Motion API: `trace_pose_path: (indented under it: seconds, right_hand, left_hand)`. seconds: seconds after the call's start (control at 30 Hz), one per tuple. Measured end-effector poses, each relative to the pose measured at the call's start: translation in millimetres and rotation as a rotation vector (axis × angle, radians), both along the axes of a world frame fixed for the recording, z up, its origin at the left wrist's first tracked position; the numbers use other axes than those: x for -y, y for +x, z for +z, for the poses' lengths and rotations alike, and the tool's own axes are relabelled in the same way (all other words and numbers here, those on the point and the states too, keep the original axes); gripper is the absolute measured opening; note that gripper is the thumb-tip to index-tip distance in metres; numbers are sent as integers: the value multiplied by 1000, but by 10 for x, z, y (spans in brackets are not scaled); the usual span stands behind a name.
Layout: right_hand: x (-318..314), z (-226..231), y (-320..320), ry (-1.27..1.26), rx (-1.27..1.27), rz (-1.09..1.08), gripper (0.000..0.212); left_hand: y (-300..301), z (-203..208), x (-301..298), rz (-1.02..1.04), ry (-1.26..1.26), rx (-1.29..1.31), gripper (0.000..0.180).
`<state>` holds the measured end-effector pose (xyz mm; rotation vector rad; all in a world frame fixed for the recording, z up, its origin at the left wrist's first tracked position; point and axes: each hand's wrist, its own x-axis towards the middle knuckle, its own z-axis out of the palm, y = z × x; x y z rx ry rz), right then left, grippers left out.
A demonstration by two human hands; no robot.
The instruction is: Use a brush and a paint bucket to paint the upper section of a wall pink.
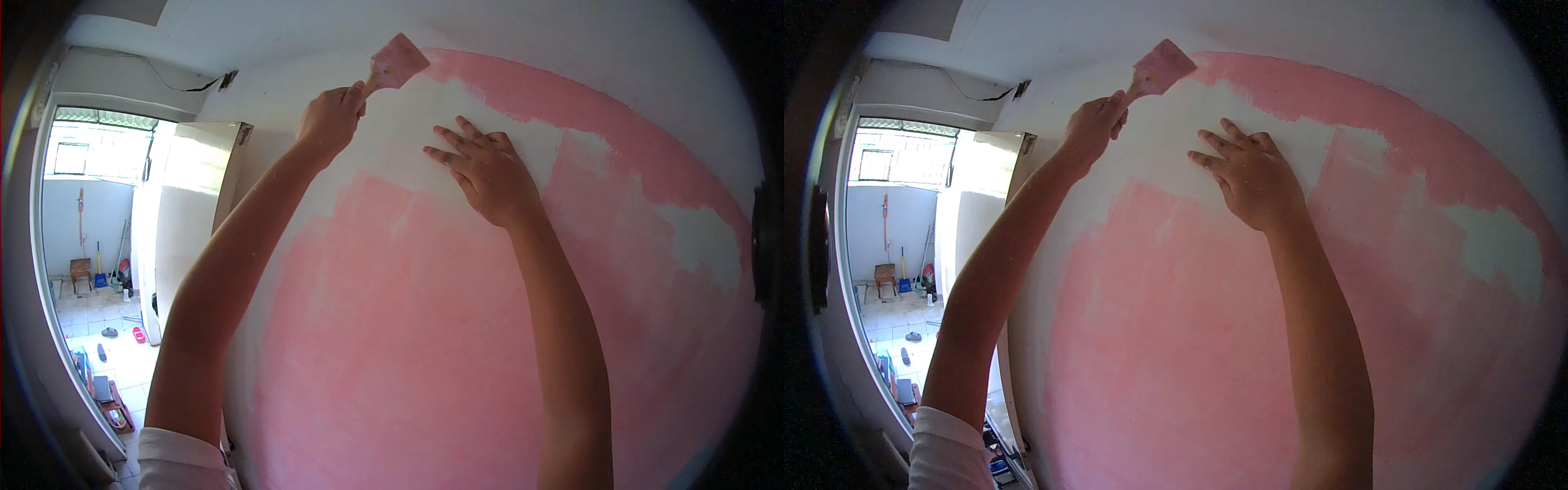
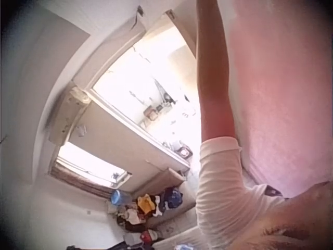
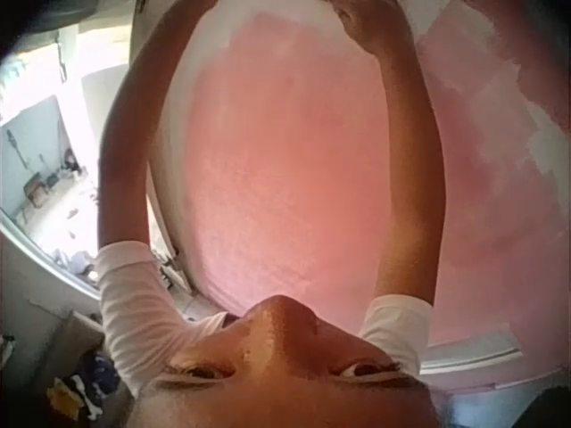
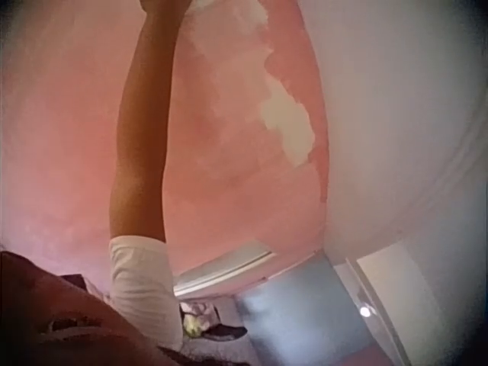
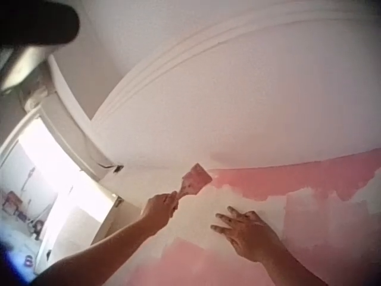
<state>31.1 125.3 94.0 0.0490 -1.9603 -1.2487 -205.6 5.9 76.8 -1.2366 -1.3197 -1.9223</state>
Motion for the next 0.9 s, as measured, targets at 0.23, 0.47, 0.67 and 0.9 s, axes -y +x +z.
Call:
trace_pose_path:
  seconds: [0.23,0.47,0.67,0.9]
  right_hand:
    - [-24,8,4,11,-3,-21,34]
    - [-39,9,-6,8,-18,1,35]
    - [-26,13,23,-11,-8,-10,34]
    - [-43,20,-23,-12,-14,13,34]
  left_hand:
    - [193,168,-229,-320,-71,149,47]
    - [359,462,-451,-262,-89,262,39]
    - [313,528,-548,500,-266,-100,30]
    - [-55,559,-24,856,-666,-799,15]
